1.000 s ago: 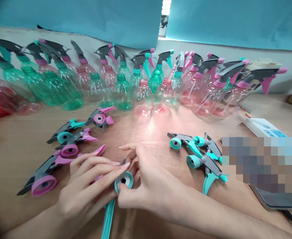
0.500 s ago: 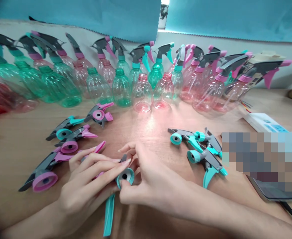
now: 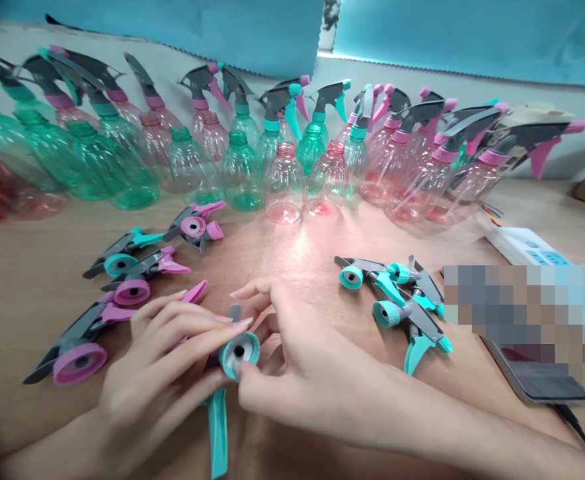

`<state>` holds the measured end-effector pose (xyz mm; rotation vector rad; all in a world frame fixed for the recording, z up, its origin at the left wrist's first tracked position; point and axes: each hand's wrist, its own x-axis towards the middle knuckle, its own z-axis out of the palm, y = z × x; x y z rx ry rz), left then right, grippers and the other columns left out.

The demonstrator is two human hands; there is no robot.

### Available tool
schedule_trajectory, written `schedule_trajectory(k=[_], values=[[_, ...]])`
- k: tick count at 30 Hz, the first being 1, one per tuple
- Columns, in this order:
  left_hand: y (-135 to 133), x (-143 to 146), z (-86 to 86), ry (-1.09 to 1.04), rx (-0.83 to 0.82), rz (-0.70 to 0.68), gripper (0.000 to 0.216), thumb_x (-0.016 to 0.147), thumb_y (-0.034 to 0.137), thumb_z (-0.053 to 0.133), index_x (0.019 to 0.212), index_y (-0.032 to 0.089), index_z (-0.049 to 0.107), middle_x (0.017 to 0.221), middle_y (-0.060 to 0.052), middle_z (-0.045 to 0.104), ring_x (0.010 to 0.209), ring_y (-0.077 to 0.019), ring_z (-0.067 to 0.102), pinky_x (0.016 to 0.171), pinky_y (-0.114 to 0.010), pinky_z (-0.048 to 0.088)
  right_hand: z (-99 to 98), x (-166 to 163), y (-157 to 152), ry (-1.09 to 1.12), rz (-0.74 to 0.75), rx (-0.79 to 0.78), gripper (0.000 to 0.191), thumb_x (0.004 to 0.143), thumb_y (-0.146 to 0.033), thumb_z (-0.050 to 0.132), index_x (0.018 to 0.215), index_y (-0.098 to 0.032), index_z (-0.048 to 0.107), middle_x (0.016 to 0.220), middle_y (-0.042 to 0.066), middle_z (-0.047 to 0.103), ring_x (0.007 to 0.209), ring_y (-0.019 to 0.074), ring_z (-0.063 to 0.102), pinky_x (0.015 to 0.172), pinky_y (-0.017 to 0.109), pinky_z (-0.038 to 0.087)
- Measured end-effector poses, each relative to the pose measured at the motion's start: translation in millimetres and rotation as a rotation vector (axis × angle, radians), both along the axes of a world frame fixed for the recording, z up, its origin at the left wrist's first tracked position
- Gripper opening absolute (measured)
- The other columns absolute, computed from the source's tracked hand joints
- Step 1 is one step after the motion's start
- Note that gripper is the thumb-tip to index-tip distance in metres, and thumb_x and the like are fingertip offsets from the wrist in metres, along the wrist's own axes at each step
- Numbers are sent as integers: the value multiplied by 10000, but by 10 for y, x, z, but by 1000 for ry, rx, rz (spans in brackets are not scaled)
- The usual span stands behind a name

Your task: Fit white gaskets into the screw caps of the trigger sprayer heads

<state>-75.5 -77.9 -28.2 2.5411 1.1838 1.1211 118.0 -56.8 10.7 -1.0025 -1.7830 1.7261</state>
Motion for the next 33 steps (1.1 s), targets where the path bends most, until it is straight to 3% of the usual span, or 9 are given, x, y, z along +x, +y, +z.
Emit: schedule_trajectory(k=[3,8,15,23,33], values=[[7,2,-2,-28,-69,2,203,920,255,543,1116,248,596,930,2,657,873,-162,578,908,-390,310,47,12,22,17,-24,-88,362,807,-103,573,1084,-243,386,980,-19,520,780,80,527,677,218,456],[-5,32,-15,-63,-37,-20,198,922,242,538,1109,229,600,900,2,667,852,-166,573,884,-383,319,-36,-33,12,89,-80,-172,325,781,-109,606,1007,-229,405,853,-46,495,713,68,484,622,194,430],[-32,72,-10,-68,39,-44,169,931,200,513,1064,196,617,899,-5,683,838,-156,575,923,-389,310,-161,-124,-140,94,-161,-49,305,764,-58,522,985,-232,405,865,-37,460,741,93,433,616,218,394],[-34,83,-17,-33,75,-22,157,896,185,573,1043,206,624,866,11,686,816,-149,580,914,-386,315,-76,-104,-158,-15,-142,73,367,714,-14,475,993,-228,372,910,-16,454,762,105,477,636,245,431],[4,78,-23,18,167,-6,152,915,189,556,1051,187,624,864,5,700,820,-146,579,865,-369,312,-105,-123,-142,16,-152,-51,352,720,-8,500,955,-239,377,880,-43,500,622,52,481,537,189,406]])
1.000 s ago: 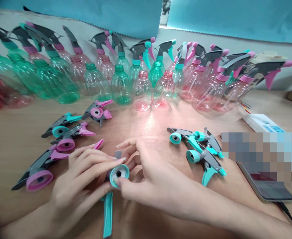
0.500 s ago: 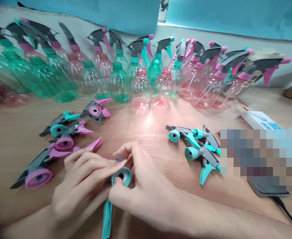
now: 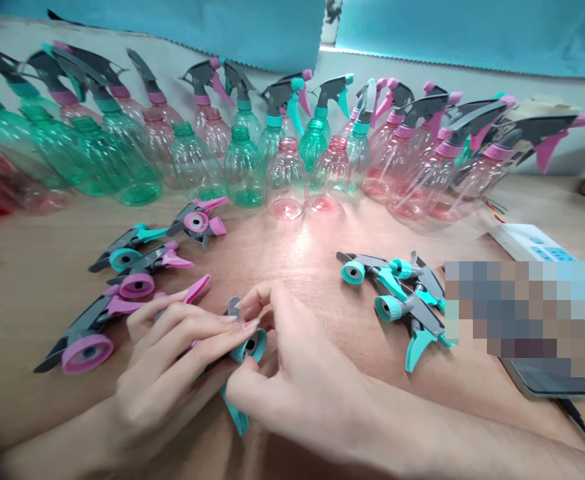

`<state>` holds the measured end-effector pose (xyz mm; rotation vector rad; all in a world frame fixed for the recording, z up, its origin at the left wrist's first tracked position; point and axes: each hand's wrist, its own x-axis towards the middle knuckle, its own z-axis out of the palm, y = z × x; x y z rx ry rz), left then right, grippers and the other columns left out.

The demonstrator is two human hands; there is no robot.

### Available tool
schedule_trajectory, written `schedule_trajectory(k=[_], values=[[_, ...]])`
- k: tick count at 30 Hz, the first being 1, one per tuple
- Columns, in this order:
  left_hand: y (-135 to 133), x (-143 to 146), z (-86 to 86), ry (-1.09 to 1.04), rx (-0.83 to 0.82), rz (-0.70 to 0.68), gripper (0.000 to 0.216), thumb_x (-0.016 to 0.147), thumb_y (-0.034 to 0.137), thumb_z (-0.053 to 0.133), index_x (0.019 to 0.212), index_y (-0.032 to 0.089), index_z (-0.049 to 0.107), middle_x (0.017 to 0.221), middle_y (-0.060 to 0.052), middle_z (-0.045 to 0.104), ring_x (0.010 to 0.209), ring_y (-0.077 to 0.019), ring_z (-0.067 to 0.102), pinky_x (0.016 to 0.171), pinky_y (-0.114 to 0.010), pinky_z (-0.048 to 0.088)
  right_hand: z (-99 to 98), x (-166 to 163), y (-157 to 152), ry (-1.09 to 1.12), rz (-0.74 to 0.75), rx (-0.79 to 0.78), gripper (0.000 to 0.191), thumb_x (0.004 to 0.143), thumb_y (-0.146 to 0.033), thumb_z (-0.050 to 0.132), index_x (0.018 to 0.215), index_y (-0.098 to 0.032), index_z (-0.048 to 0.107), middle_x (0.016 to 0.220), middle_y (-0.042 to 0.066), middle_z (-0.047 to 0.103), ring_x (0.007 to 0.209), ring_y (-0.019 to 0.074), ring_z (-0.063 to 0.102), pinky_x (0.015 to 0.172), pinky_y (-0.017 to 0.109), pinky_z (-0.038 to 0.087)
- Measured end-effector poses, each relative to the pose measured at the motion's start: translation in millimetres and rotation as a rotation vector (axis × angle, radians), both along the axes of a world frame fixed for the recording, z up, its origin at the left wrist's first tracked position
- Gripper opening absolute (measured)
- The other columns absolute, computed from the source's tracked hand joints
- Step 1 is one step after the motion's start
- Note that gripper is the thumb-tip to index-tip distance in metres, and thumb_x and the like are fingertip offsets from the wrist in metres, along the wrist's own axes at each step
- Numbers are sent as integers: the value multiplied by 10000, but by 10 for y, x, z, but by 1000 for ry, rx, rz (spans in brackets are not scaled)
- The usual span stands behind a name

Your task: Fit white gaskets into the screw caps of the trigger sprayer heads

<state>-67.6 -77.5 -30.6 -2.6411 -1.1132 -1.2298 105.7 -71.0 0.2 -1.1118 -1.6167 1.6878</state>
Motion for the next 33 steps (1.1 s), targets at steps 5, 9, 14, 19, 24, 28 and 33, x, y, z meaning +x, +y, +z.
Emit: schedule_trajectory(k=[5,9,14,19,24,28,33], values=[[-14,-11,2,9,-7,15,174,896,153,571,1056,202,616,868,11,705,816,-153,583,861,-374,318,-96,11,-16,-40,6,163,373,723,-9,486,986,-244,362,898,-22,500,620,70,511,499,200,416],[-8,-26,2,4,-23,29,175,881,134,572,1034,204,620,894,2,703,814,-164,583,899,-411,311,-149,17,-8,-115,-10,423,368,724,-32,504,1010,-232,388,967,12,488,855,143,573,572,225,471],[5,-20,15,-2,-33,45,162,874,134,579,1012,208,619,890,4,701,811,-164,585,921,-425,307,-108,10,16,-122,1,386,289,778,-90,510,998,-227,384,969,8,509,689,83,568,469,189,426],[6,-17,7,13,-34,26,184,874,129,578,1036,205,620,882,5,699,807,-160,585,908,-411,302,-112,12,49,-139,24,388,347,721,-46,512,994,-231,402,969,19,503,908,155,567,516,189,435],[-6,-15,-1,15,-28,32,170,885,146,576,1037,205,624,878,4,699,803,-156,578,897,-396,307,-84,50,88,-78,35,280,368,681,-30,548,962,-231,423,954,-1,490,816,122,552,533,190,427],[2,-18,4,19,-37,23,194,884,170,584,1072,210,610,890,0,702,803,-160,581,897,-401,315,-34,74,103,26,37,88,266,748,-68,546,927,-227,428,921,-4,519,818,122,549,631,231,476],[9,-1,3,24,-27,32,152,893,172,564,1027,215,622,866,6,700,792,-157,587,921,-413,313,-44,58,95,-50,26,207,321,699,-31,536,926,-231,427,936,-1,492,836,127,543,513,175,406]])
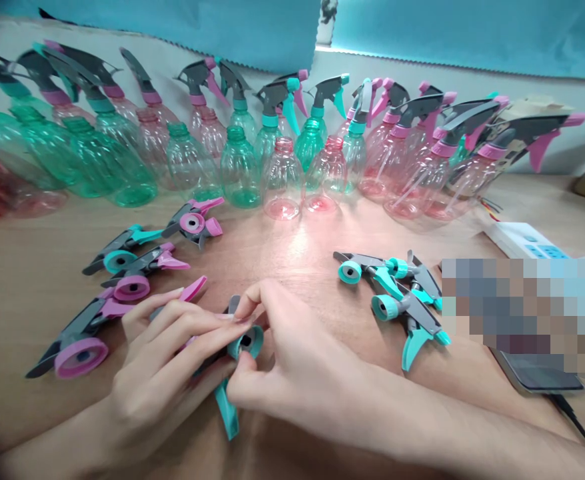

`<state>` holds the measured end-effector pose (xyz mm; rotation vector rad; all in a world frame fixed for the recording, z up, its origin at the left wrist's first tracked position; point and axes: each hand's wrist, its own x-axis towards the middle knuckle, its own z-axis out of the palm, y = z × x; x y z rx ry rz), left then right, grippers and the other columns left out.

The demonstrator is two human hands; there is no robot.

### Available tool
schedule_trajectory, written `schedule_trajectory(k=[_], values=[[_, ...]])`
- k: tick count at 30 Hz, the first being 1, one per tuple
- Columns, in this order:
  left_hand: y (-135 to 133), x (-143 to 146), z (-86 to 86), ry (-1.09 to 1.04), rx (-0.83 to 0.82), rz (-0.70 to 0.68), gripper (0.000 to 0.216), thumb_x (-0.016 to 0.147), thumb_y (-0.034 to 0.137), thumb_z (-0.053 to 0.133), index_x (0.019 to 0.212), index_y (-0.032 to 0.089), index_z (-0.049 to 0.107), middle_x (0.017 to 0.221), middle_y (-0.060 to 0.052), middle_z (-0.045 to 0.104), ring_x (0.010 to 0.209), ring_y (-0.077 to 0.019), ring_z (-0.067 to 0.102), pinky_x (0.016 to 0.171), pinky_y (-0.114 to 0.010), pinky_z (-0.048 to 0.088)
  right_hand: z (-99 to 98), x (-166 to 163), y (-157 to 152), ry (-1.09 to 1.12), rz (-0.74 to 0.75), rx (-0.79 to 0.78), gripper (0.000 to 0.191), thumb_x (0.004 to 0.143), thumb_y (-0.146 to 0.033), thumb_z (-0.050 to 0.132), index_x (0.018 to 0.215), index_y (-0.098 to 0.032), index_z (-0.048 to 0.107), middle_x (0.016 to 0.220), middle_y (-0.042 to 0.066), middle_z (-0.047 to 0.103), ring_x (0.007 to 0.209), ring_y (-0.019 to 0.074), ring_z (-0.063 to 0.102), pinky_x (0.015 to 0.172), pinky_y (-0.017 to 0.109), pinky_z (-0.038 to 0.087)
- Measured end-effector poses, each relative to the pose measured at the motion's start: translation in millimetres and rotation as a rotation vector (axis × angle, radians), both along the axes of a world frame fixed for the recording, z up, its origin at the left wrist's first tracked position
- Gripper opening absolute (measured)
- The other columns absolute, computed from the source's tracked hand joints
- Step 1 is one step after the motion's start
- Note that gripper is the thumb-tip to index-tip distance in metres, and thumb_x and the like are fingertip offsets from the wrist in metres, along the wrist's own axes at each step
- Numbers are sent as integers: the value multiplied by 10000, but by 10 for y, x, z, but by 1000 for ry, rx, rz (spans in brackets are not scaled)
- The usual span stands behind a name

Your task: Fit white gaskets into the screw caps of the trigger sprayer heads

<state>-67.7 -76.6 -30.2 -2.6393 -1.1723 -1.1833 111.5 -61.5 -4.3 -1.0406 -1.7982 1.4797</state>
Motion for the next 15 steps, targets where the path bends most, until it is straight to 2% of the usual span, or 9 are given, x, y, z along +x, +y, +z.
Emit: schedule_trajectory(k=[3,6,8,13,15], values=[[0,9,2,2,9,1,156,895,169,558,1030,217,619,861,8,701,784,-155,585,920,-403,318,-9,-5,0,-2,-17,10,337,673,-15,537,912,-229,433,922,-1,484,834,126,528,479,157,379],[3,1,9,3,-7,-17,197,876,161,585,1067,197,611,888,-6,698,797,-162,582,929,-412,319,6,2,4,114,15,-201,321,702,-37,537,916,-240,410,882,-23,480,729,99,504,523,184,454],[5,-8,9,13,-18,-22,216,862,150,597,1075,185,612,896,-11,694,803,-164,584,945,-425,314,22,6,3,133,26,-283,309,715,-50,540,913,-242,400,865,-31,476,696,93,494,544,208,479],[10,-18,-16,48,0,-17,204,864,164,608,1064,203,620,876,4,698,806,-160,596,955,-425,320,6,-15,-8,-11,-33,-78,322,698,-7,517,912,-229,425,903,-16,483,782,110,519,553,191,433],[10,-22,-17,56,-1,-17,219,865,165,608,1079,212,613,872,7,699,805,-160,596,952,-428,327,-17,-24,-3,-10,-35,-65,299,722,-11,500,915,-225,420,922,-12,482,743,95,523,566,201,449]])
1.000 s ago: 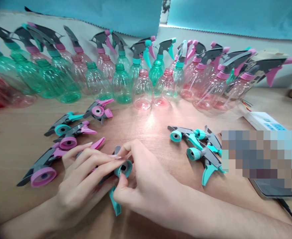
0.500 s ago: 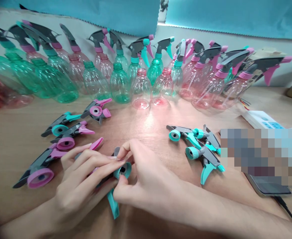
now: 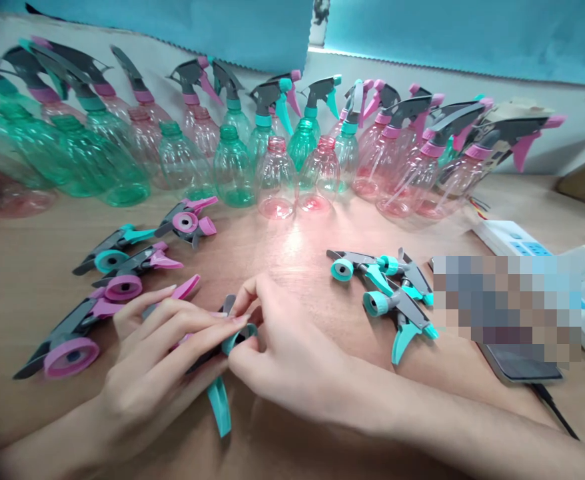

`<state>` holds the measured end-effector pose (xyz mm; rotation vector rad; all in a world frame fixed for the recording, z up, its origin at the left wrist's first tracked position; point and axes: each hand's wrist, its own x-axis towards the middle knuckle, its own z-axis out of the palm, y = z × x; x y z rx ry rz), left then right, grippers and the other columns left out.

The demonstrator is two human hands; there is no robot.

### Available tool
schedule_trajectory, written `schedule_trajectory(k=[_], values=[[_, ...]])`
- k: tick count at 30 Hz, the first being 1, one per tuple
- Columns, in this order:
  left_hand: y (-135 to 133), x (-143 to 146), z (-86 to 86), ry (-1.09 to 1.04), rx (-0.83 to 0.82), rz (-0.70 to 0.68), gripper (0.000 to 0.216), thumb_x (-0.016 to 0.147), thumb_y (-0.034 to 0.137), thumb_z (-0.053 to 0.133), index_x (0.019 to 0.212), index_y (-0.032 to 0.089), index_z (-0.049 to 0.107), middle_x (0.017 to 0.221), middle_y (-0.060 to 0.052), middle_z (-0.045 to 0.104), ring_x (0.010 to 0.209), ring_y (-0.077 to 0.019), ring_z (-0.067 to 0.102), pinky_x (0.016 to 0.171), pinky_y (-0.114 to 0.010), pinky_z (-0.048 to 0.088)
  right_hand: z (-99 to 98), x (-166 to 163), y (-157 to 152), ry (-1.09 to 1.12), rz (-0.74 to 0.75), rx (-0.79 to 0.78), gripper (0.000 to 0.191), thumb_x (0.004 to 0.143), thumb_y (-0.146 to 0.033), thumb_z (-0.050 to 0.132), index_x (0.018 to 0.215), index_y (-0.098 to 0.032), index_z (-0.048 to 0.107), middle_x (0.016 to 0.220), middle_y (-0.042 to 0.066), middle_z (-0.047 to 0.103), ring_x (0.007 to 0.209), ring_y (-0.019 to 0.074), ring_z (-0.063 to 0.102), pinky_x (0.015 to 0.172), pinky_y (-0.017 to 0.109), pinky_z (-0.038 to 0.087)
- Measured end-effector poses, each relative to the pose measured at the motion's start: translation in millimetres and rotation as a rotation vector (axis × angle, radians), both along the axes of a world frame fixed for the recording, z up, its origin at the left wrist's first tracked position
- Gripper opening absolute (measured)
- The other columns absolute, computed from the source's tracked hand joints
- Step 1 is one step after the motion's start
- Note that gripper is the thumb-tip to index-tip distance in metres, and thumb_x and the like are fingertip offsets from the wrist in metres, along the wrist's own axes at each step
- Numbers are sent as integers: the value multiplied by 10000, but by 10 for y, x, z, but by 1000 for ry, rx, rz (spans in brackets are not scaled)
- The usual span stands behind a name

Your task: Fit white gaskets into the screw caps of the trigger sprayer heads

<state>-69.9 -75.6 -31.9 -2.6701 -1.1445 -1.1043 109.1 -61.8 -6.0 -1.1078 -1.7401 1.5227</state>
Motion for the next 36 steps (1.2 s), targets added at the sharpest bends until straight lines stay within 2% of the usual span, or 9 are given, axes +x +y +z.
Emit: schedule_trajectory(k=[5,7,11,14,16,19,25,30,36], values=[[10,-41,54,-26,-72,13,230,881,172,577,1103,228,596,890,2,676,817,-162,587,958,-436,317,76,57,68,82,88,-140,211,810,-124,543,941,-231,417,885,-31,495,651,76,531,583,233,462],[28,-61,80,-53,-126,14,234,884,154,562,1102,237,585,918,7,662,830,-158,586,954,-417,318,162,109,107,28,133,-117,187,831,-198,573,960,-228,441,897,-20,545,695,98,567,607,249,474],[68,-91,100,-107,-232,-6,283,864,133,584,1122,247,561,967,8,642,891,-165,577,943,-393,338,299,209,157,-161,110,102,185,850,-236,580,1013,-245,495,962,0,612,750,120,622,620,248,511],[77,-99,95,-130,-244,-8,294,866,156,595,1144,240,553,964,6,641,886,-161,573,947,-387,339,339,256,168,-283,44,383,121,855,-255,587,967,-243,542,890,-1,601,672,104,591,561,232,490],[75,-99,93,-118,-257,-22,293,882,160,573,1162,240,545,974,2,640,901,-162,565,962,-392,328,350,271,168,-372,105,600,53,871,-244,570,915,-233,596,854,8,588,677,109,565,575,241,464],[74,-98,96,-65,-284,-68,306,905,151,528,1194,252,525,1005,-8,638,960,-177,541,985,-408,299,360,278,162,-458,240,782,156,913,-230,498,910,-223,653,821,24,576,701,121,547,596,247,435],[78,-107,123,-11,-352,-115,310,922,151,489,1213,256,512,1048,-13,624,984,-183,525,993,-420,257,348,293,159,-659,330,967,256,920,-177,420,874,-208,670,735,22,499,573,111,418,491,234,320],[57,-88,150,6,-426,-154,261,925,179,502,1176,244,529,1013,1,613,970,-174,514,1009,-406,209,310,292,163,-616,324,1162,297,892,-67,387,837,-185,655,708,8,473,571,116,376,478,239,270],[54,-72,165,73,-422,-195,216,911,170,525,1120,226,536,963,6,594,951,-174,482,992,-381,182,287,291,123,-609,394,1066,308,878,-32,365,835,-171,637,734,17,510,567,123,395,473,250,273]])
